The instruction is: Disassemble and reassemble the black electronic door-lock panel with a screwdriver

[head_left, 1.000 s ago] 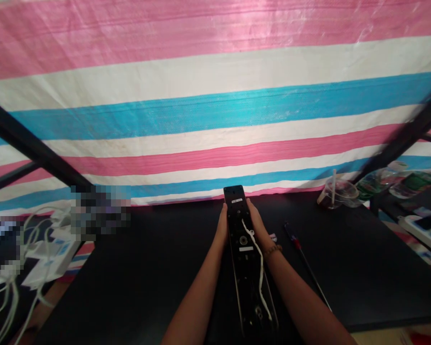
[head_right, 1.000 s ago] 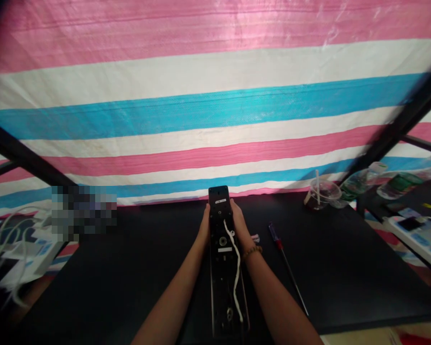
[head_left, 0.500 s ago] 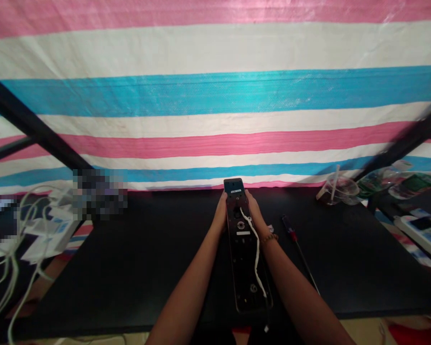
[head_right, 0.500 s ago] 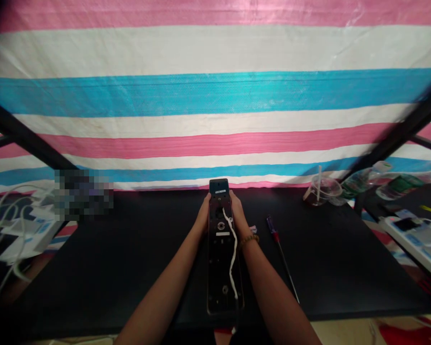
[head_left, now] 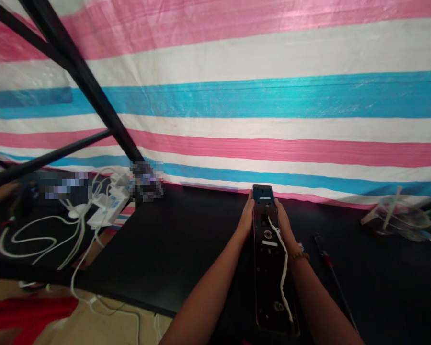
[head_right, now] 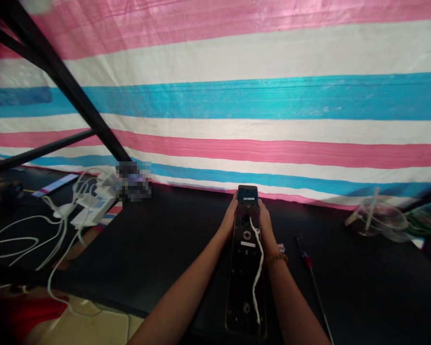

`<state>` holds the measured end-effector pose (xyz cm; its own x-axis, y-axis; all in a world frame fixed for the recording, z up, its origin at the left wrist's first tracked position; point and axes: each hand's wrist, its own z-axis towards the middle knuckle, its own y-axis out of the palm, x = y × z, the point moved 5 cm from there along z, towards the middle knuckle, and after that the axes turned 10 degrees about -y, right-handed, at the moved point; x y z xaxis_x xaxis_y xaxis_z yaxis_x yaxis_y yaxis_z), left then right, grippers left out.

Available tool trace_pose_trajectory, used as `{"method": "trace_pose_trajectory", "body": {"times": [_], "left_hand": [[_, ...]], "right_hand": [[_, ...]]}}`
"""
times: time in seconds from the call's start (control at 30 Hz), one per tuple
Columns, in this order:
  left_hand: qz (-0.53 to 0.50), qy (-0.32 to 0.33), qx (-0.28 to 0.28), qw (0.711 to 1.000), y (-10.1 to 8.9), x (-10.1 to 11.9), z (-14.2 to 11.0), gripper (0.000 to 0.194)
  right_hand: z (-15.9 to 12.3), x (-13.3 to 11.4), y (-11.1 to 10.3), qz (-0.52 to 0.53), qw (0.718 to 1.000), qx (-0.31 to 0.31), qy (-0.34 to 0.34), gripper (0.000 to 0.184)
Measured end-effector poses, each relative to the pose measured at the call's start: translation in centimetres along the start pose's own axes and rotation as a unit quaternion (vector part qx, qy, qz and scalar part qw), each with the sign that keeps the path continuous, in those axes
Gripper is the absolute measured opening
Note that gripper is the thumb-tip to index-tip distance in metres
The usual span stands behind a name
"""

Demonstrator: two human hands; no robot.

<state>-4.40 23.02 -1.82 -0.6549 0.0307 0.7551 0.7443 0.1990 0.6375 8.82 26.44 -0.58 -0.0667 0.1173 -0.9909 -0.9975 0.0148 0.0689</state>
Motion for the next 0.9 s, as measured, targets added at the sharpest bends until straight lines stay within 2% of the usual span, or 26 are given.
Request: {"method": "trace_pose_trajectory", "body": {"times": [0.13,0.37,0.57,0.9], "left_hand": [[0.007,0.01,-0.013,1.0,0.0,-0.1,0.2,0.057],[-0.012,-0.01,0.005,1.0,0.2,0.0,0.1,0.064],[-0.002,-0.018,0.003,1.0,0.3,0.4,0.1,0.063],[0.017,-0.013,0.001,1.0,-0.3,-0.4,0.8,0.051]], "right_hand": [[0.3,0.6,-0.2,-0.002,1.0,0.008,-0.01,0.036],[-0.1,1.2,0.4,0.062,0.997,0.006,0.04,0.043],[-0.3,0.4,0.5,0.054,0.998,0.009,0.033,0.043],[0.1,0.8,0.2,0.015,0.999,-0.006,0.03,0.046]]}}
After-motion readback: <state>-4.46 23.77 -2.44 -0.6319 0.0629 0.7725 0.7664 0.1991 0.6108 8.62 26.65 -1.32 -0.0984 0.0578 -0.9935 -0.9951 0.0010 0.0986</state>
